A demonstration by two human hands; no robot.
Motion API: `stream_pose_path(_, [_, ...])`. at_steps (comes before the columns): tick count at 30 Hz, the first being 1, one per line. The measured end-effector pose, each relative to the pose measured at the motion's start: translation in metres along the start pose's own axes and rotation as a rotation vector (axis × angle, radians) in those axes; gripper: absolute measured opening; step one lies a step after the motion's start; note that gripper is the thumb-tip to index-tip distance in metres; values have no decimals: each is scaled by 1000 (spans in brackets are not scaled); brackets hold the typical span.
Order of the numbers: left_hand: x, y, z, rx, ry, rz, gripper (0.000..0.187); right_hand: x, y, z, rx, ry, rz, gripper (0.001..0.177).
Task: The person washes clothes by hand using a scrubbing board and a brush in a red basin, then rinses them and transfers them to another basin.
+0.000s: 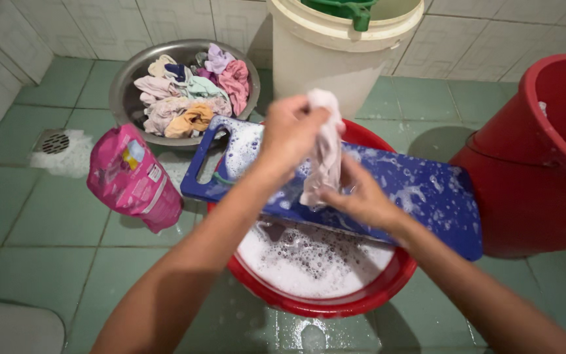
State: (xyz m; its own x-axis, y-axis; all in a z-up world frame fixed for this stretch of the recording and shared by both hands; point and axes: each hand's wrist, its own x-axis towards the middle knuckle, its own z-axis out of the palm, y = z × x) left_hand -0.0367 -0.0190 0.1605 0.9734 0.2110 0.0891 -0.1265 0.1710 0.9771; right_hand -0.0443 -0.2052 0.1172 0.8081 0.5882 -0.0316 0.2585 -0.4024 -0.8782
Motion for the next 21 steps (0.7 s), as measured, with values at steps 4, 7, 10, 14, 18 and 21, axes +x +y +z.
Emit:
stream_pose_path(4, [3, -5, -30, 21, 116, -82, 26, -1, 9, -5, -237, -90, 143, 38])
stream_pose_path(7, [-4, -22, -57, 404, -3, 41, 23, 1, 8, -26, -196, -86, 285, 35])
stream_pose_path(10, [-9, -43, -78, 833, -464, -111, 53, 4, 13, -45, 7, -87, 368, 34])
stream_pose_path(14, [-16, -74, -49, 289, -266, -294, 27, 16, 30, -24, 846, 23, 508, 41])
stream_pose_path(18, [-32, -101, 40, 515, 259, 813, 19, 27, 65, 22, 1222, -21, 543, 41])
stream_pose_path(21, [-36, -113, 47, 519, 63, 575, 17, 27, 98, 30, 1340, -110, 558, 33])
